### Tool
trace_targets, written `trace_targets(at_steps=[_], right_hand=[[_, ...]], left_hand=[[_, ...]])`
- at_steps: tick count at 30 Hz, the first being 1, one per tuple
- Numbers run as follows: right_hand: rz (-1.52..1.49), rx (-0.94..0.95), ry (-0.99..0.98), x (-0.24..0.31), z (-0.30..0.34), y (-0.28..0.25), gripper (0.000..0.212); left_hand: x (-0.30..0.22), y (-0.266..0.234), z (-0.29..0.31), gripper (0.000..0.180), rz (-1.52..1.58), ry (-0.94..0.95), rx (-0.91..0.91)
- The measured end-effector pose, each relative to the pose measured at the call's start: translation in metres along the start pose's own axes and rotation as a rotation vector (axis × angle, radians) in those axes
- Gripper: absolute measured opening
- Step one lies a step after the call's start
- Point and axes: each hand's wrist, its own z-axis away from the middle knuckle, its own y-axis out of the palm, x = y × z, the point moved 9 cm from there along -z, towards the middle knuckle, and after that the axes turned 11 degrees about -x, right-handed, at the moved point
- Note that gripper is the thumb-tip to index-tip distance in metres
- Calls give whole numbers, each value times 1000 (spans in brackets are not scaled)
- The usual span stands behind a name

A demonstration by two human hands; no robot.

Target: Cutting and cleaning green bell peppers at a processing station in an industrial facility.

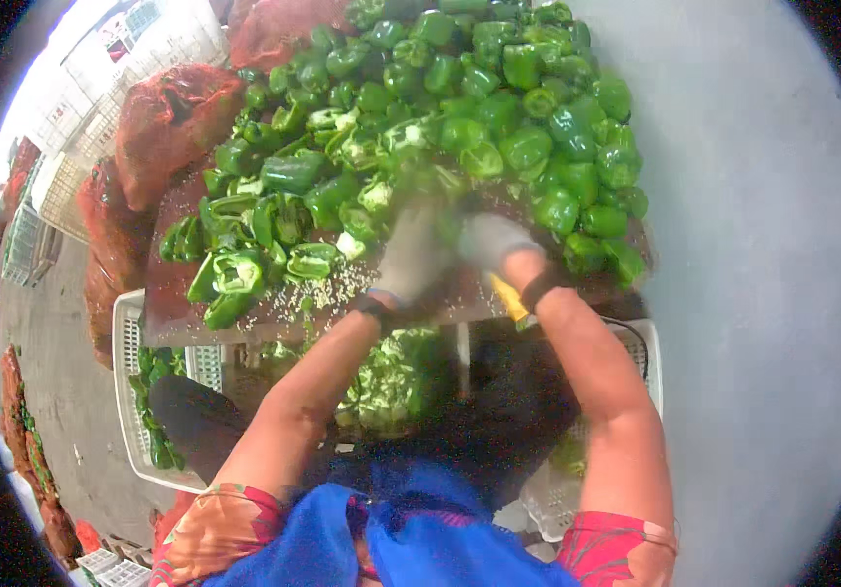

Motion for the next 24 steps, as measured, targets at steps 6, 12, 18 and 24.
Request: trace_targets(at_steps=[6,12,18,24], right_hand=[[-67,37,117,-30,-18,49,39],[-771,117,72,-43,-16,71,28],[-1225,-406,-225,-92,-10,58,20],[-1715,-708,158,-151,6,17,29]], left_hand=[[-15,-6,-3,57,-87,-138,107],[8,-18,-18,49,-100,-208,173],[0,-34,-32,34,-205,-373,180],[-58,23,-34,37,-627,181,88]])
